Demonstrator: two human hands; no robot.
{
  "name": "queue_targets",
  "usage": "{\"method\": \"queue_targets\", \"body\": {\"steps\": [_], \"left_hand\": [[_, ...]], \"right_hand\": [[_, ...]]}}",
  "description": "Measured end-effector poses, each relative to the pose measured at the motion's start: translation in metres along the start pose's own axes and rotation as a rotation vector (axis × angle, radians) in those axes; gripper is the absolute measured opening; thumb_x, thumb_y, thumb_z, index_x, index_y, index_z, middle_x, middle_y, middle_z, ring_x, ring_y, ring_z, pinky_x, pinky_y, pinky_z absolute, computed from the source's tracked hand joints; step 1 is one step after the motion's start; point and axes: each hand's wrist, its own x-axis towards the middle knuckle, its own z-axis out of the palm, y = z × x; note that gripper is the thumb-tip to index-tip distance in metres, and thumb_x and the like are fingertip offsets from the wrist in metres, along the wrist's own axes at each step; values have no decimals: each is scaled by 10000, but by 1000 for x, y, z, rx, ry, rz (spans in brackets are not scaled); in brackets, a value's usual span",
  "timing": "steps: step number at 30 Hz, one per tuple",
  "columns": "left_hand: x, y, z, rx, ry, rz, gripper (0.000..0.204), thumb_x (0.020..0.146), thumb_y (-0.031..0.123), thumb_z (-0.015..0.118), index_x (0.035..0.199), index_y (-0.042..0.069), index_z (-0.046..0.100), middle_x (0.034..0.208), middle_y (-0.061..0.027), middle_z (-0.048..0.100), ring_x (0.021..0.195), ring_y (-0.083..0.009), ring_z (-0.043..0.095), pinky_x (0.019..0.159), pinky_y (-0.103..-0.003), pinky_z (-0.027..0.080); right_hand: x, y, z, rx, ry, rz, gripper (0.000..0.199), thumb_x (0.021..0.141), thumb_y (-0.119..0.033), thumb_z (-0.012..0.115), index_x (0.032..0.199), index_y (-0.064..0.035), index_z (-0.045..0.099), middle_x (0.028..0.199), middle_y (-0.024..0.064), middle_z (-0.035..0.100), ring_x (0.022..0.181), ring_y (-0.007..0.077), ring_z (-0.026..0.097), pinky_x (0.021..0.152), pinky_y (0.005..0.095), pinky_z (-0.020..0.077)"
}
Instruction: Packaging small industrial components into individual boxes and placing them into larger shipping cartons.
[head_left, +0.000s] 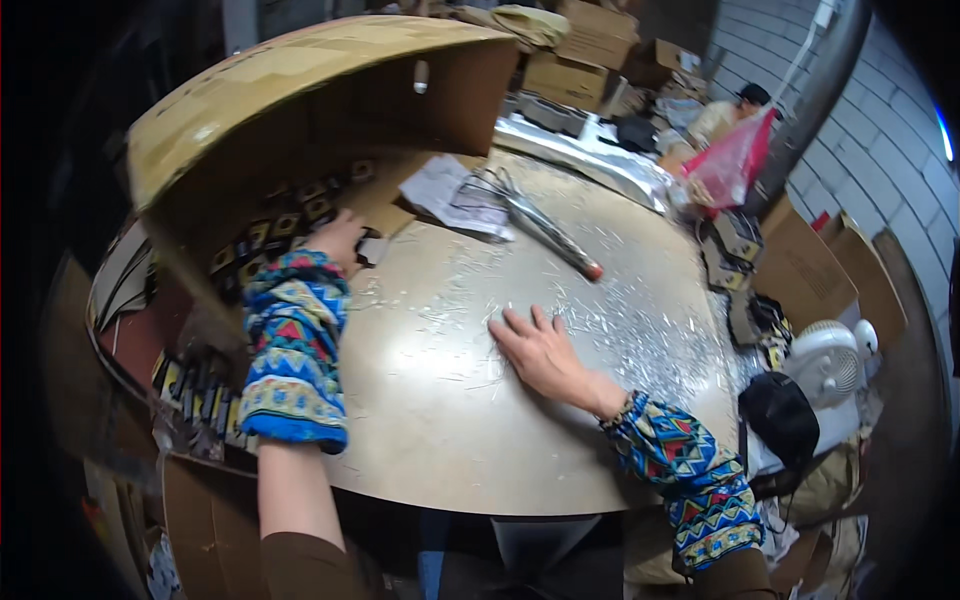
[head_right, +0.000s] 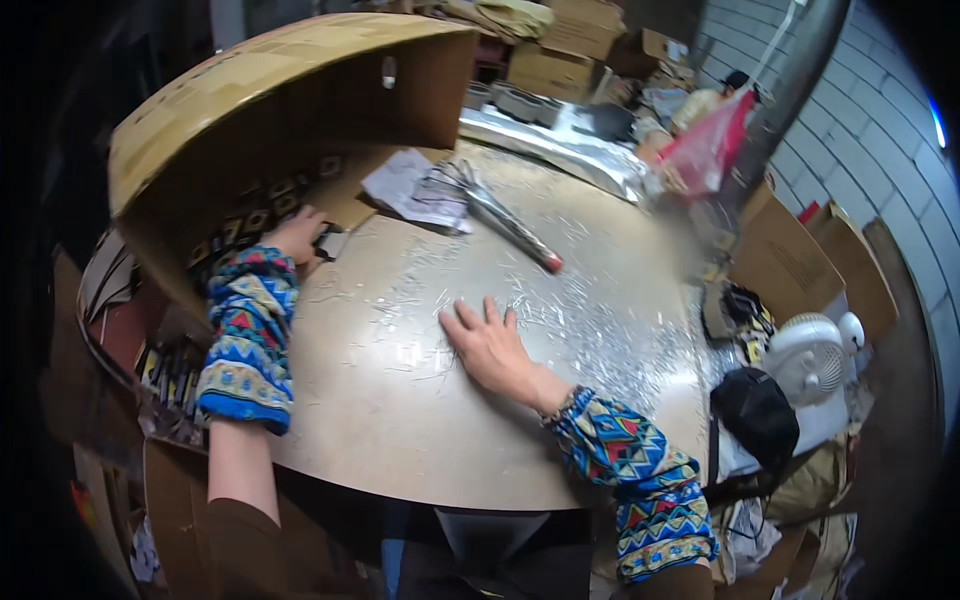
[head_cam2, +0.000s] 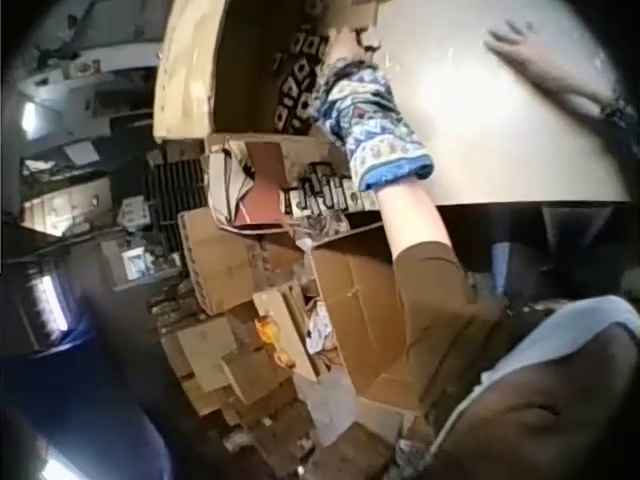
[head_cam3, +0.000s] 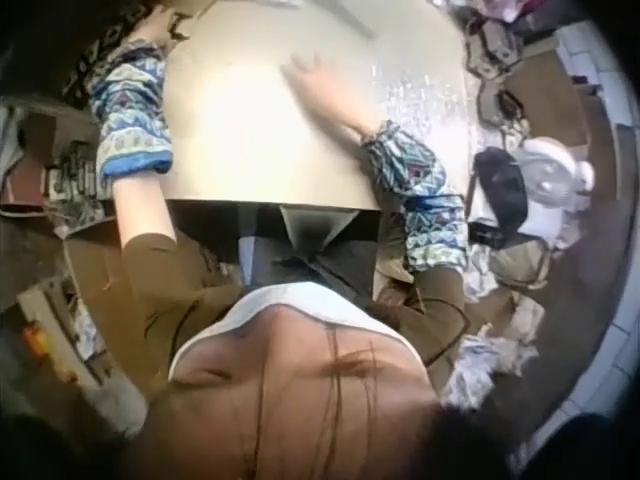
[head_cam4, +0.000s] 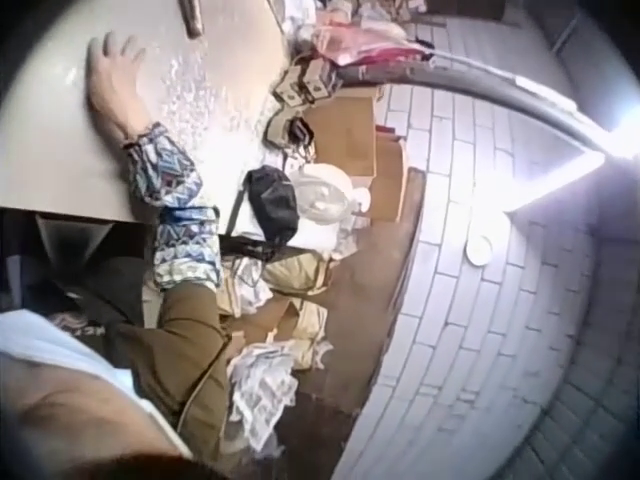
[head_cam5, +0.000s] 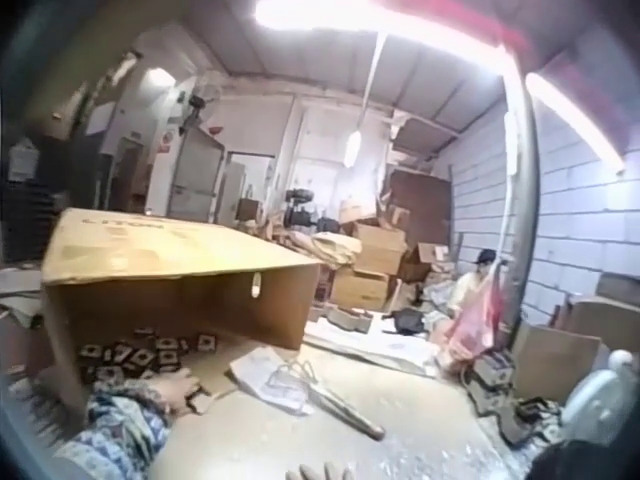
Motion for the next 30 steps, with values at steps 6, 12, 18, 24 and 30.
{"method": "queue_targets", "body": {"steps": [6,12,18,24,30], "left_hand": [[-19,2,4,47,-2,-63,774,601,293,851,1220,-2,491,1308,-228,461,1308,-370,387,1088,-421,355],[-87,69,6,-170,163,25,703,622,255,807,1178,-23,479,1032,-245,622,945,-379,628,816,-409,511],[-185,132,16,-913,76,-24,463,921,350,662,1193,4,517,811,-7,578,763,-71,552,577,-250,461],[-302,167,59,-1840,-67,-356,275,997,379,524,989,112,590,774,-21,623,687,-148,631,594,-330,547],[-381,186,128,-2123,-253,-428,294,1048,342,385,1272,165,457,1170,-54,589,1010,-229,645,761,-517,587]], "right_hand": [[-96,9,-18,318,77,-35,369,971,-177,529,1314,-41,517,1399,218,466,1328,411,414,1074,591,329],[-165,31,-13,69,361,297,291,885,-86,629,1162,2,609,1247,183,596,1202,365,537,995,428,455],[-195,22,-25,227,423,239,277,904,-133,611,1144,6,620,1196,171,625,1156,324,569,987,409,449],[-189,38,-8,58,406,342,354,945,-124,552,1266,25,542,1349,235,521,1309,398,442,1097,442,361],[-154,17,-17,753,379,223,387,979,-132,525,1329,31,502,1391,250,487,1310,378,460,1098,380,373]]}}
